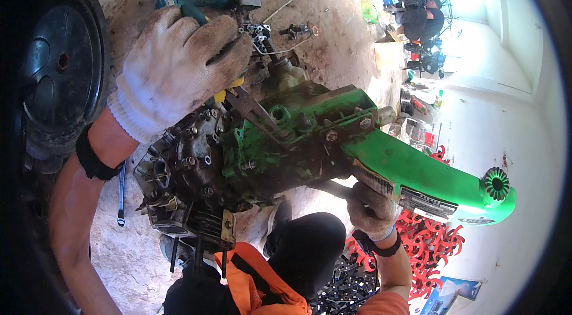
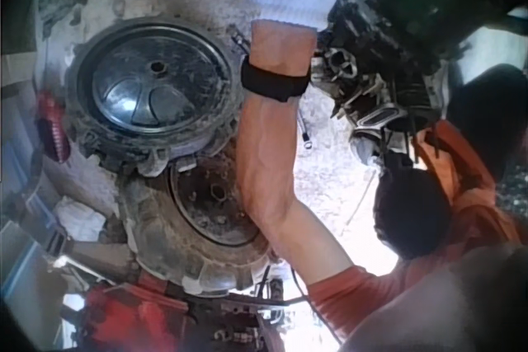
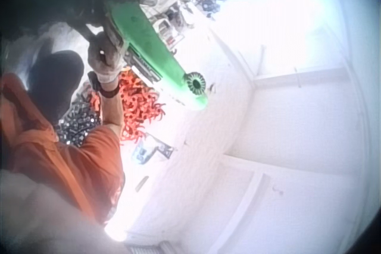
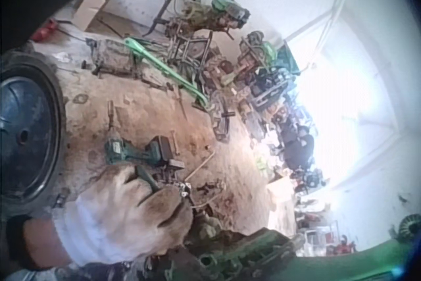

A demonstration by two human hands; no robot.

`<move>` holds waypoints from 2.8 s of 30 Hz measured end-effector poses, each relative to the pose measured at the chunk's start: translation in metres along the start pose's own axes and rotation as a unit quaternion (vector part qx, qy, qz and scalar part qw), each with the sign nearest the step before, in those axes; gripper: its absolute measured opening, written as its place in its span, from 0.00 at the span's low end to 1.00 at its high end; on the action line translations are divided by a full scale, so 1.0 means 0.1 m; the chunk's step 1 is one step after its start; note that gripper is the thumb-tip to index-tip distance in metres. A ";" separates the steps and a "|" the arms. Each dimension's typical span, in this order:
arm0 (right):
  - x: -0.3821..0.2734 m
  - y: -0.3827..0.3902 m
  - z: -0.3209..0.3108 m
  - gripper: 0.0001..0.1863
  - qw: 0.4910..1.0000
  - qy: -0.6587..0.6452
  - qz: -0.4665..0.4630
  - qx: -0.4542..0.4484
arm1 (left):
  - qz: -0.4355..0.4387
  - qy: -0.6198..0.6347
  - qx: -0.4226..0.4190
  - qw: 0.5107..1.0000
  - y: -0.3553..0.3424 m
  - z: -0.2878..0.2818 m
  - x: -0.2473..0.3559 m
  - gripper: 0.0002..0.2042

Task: The person disassembles a small green engine in a workshop, removing bolts and components with a wrench and pliers. They handle the cylinder head and other parts, placing them on the floor while continuing to work on the engine block.

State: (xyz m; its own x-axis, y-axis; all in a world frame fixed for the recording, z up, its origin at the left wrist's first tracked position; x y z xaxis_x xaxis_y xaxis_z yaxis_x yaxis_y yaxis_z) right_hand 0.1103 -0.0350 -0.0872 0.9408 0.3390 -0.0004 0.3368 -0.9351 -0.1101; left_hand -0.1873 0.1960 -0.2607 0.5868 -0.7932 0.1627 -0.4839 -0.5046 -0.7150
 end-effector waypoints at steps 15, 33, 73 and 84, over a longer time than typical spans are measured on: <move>-0.06 -0.12 0.00 0.18 0.999 -0.023 -0.032 -0.012 | 0.077 0.008 0.051 0.996 -0.25 0.10 -0.02 0.17; -0.05 -0.10 0.00 0.16 0.999 -0.031 -0.012 -0.030 | 0.007 -0.036 0.086 0.996 -0.24 0.14 0.15 0.18; -0.08 -0.18 0.00 0.14 0.996 -0.064 -0.056 -0.003 | 0.035 -0.063 -0.005 0.997 -0.27 0.04 0.21 0.17; -0.07 -0.15 0.02 0.15 0.995 -0.090 -0.048 -0.018 | 0.038 -0.048 0.004 0.998 -0.17 -0.02 0.17 0.16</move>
State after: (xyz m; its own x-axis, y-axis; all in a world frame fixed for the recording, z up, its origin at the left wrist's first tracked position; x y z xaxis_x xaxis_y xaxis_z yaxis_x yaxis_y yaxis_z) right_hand 0.0989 -0.0231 -0.0873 0.8837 0.4366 -0.1690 0.4286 -0.8997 -0.0831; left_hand -0.1705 0.1901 -0.2442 0.6083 -0.7926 0.0422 -0.5247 -0.4415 -0.7279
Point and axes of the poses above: each hand's wrist, its own y-axis away from the middle knuckle, its own z-axis out of the palm, x = y × z, the point moved 3 cm from there along -y, towards the middle knuckle, and after that the axes turned 3 degrees about -z, right-handed, at the moved point
